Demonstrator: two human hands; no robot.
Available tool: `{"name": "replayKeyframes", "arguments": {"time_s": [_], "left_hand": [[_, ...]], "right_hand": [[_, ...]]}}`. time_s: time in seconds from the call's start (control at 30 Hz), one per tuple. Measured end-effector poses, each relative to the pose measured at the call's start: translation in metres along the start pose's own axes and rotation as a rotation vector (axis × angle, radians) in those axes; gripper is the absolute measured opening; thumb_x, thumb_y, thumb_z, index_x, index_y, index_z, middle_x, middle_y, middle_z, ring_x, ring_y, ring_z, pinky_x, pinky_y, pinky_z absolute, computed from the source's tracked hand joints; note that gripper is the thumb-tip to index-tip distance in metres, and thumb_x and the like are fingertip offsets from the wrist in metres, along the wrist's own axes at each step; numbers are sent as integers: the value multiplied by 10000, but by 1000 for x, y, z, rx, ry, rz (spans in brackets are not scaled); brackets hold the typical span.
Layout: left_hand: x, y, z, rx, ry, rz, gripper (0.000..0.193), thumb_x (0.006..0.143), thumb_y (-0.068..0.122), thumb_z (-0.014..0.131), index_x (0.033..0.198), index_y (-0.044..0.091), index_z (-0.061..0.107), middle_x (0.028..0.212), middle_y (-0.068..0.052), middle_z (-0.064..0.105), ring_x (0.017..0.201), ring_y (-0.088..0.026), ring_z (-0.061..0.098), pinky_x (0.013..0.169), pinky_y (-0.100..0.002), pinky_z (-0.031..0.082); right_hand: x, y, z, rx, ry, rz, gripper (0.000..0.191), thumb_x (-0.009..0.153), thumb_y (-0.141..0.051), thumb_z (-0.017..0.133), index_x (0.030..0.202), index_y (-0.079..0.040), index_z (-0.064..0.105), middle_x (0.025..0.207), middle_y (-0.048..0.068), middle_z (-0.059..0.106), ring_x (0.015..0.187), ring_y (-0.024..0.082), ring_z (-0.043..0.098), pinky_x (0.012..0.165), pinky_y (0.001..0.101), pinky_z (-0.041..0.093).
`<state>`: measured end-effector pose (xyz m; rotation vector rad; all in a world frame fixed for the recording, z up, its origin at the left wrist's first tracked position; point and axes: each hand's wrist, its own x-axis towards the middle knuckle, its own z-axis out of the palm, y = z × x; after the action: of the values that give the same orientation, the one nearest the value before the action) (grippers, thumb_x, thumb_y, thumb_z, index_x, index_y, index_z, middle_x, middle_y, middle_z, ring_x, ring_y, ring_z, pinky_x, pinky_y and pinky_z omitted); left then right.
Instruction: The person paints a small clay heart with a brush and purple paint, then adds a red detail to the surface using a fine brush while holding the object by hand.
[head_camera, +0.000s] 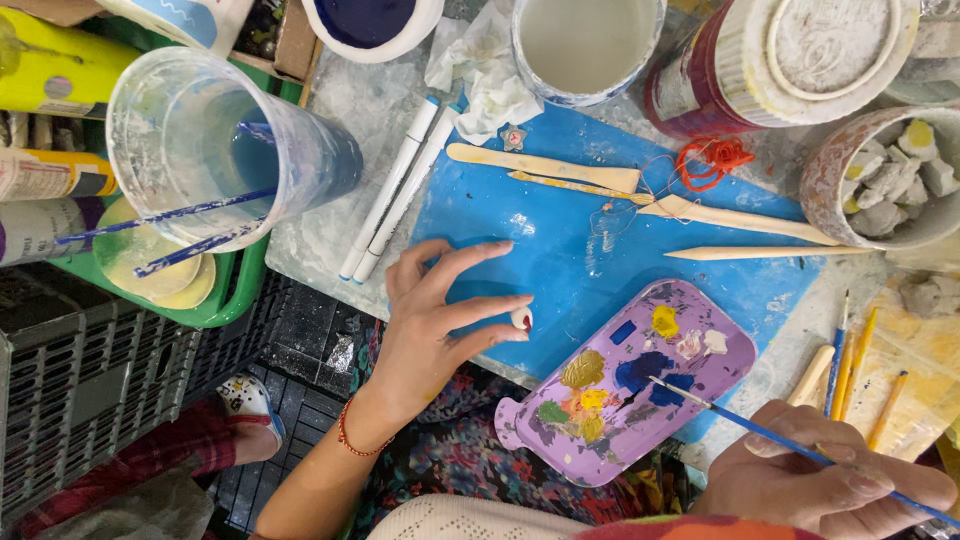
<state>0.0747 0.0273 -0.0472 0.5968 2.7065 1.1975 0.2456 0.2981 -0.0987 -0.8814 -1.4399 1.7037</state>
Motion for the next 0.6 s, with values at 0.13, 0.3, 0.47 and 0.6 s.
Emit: {"name": "replayKeyframes", "arguments": {"time_s": [0.13,0.3,0.47,0.6], "left_hand": [[1,-2,0,39,25,-9,349,745,331,839,1090,289,810,1422,48,600,1220,-285,469,1100,-441,313],[0,-6,-2,-3,47,-23,392,780,268,839,1167,235,789,1410,42,620,1207,-280,481,1104,-426,361],[-1,-7,-4,-116,95,-87,358,825,141,830,1180,153,786,1263,3,726,1145,-254,549,1056,-379,446],[-4,-10,-10,-529,113,-216,326,841,35,814,1162,78,771,1153,-81,744,1076,-201,653,982,-334,511]], "right_hand": [[1,-4,-5,76,67,110,272,1283,-203,514,1545,-230,443,695,-34,365,619,24,334,616,165,244],[5,-6,-3,-47,2,59,278,1278,-222,519,1544,-244,443,717,-19,415,610,36,350,613,189,249],[5,-7,19,-112,-18,-56,169,1274,-317,490,1410,-227,446,694,7,465,566,68,389,564,176,299],[6,-13,28,-379,-88,-156,208,1270,-366,410,1253,-159,422,675,48,468,553,110,398,569,206,323]]}}
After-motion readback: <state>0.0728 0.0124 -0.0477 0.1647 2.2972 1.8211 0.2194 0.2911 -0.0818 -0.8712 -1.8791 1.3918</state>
